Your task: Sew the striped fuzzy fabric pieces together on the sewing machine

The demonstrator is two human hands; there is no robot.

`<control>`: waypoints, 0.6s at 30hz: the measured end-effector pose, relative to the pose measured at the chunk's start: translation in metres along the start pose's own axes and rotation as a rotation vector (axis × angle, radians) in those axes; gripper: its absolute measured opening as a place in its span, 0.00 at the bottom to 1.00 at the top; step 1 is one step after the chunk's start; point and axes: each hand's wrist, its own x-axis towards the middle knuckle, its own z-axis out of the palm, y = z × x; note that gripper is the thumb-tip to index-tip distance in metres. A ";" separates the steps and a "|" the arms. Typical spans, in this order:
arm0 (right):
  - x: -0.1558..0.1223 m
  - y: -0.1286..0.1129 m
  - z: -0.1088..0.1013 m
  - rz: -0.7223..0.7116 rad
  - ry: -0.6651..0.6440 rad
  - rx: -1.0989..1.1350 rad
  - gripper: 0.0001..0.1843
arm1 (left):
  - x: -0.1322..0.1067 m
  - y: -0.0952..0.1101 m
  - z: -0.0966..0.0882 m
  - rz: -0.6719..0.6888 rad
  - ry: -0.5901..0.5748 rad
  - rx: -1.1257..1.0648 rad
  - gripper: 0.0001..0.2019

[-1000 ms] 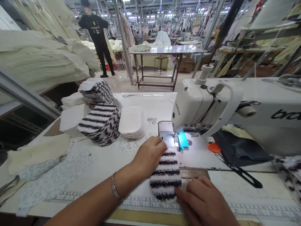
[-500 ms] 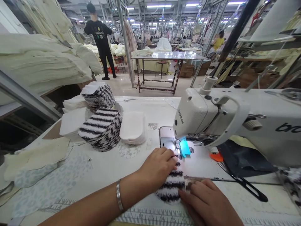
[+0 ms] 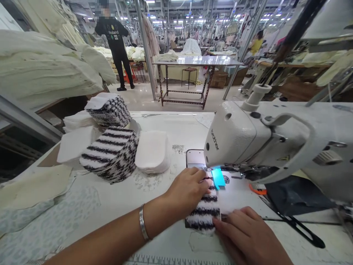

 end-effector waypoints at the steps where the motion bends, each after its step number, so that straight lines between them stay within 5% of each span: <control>1: 0.000 0.000 0.000 0.007 -0.001 -0.001 0.13 | 0.000 0.000 0.000 0.002 0.006 -0.007 0.09; 18: 0.001 -0.002 -0.002 0.028 -0.031 0.043 0.12 | -0.002 0.009 -0.011 0.051 0.060 -0.057 0.06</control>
